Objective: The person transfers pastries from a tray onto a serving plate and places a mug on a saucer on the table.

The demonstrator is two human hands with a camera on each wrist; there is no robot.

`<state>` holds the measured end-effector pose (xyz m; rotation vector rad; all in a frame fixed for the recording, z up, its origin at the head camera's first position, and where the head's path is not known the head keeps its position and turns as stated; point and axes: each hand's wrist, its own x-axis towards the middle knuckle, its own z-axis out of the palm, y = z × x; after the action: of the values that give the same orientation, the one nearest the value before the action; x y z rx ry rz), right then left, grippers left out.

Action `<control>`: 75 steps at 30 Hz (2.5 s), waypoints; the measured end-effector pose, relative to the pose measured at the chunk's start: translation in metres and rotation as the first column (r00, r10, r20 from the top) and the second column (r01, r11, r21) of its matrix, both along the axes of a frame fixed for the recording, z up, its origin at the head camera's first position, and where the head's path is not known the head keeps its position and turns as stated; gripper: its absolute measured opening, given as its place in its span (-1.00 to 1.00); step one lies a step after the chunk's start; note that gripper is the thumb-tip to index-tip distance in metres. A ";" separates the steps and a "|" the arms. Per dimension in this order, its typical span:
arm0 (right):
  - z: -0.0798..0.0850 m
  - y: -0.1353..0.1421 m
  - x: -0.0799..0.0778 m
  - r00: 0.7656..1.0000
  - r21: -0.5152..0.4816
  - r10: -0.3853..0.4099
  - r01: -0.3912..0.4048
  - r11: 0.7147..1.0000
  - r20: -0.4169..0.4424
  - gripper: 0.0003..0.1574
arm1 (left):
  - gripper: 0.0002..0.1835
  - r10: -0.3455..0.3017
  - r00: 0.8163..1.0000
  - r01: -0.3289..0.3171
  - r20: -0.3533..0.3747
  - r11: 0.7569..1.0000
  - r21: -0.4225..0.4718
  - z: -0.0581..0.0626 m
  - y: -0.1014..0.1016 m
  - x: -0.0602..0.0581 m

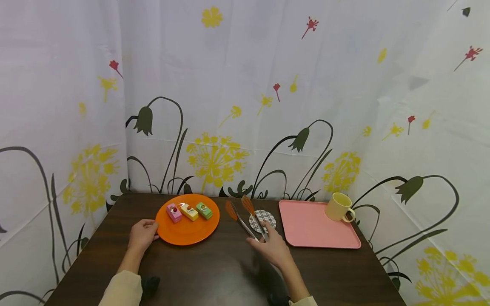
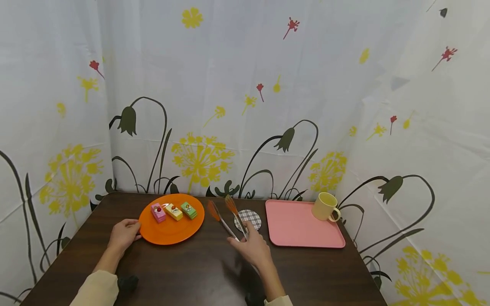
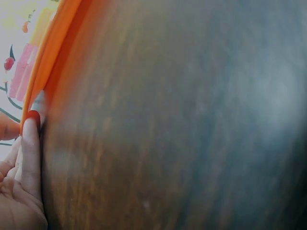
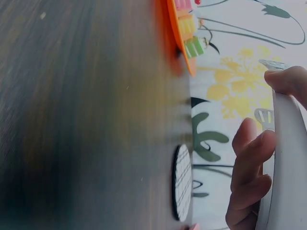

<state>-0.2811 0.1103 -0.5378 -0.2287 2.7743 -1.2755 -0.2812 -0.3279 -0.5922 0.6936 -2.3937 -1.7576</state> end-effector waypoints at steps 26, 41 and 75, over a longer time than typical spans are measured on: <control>-0.007 0.094 0.012 0.974 -0.107 -0.206 0.216 0.970 0.099 -0.07 | -0.45 0.017 1.000 -0.017 -0.024 1.000 -0.005 -0.001 0.003 0.000; -0.019 0.122 0.020 0.952 -0.093 -0.275 0.288 0.953 0.137 -0.07 | -0.42 0.000 1.000 0.000 0.012 1.000 -0.006 -0.001 0.001 -0.001; -0.020 0.212 0.035 0.901 0.124 -0.409 0.394 0.911 0.142 0.04 | -0.44 -0.004 1.000 0.003 -0.002 0.999 -0.047 -0.001 -0.001 -0.001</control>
<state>-0.2459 0.3227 -0.5580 0.4628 2.8132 -1.1637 -0.2819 -0.3287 -0.5935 0.6824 -2.4280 -1.6968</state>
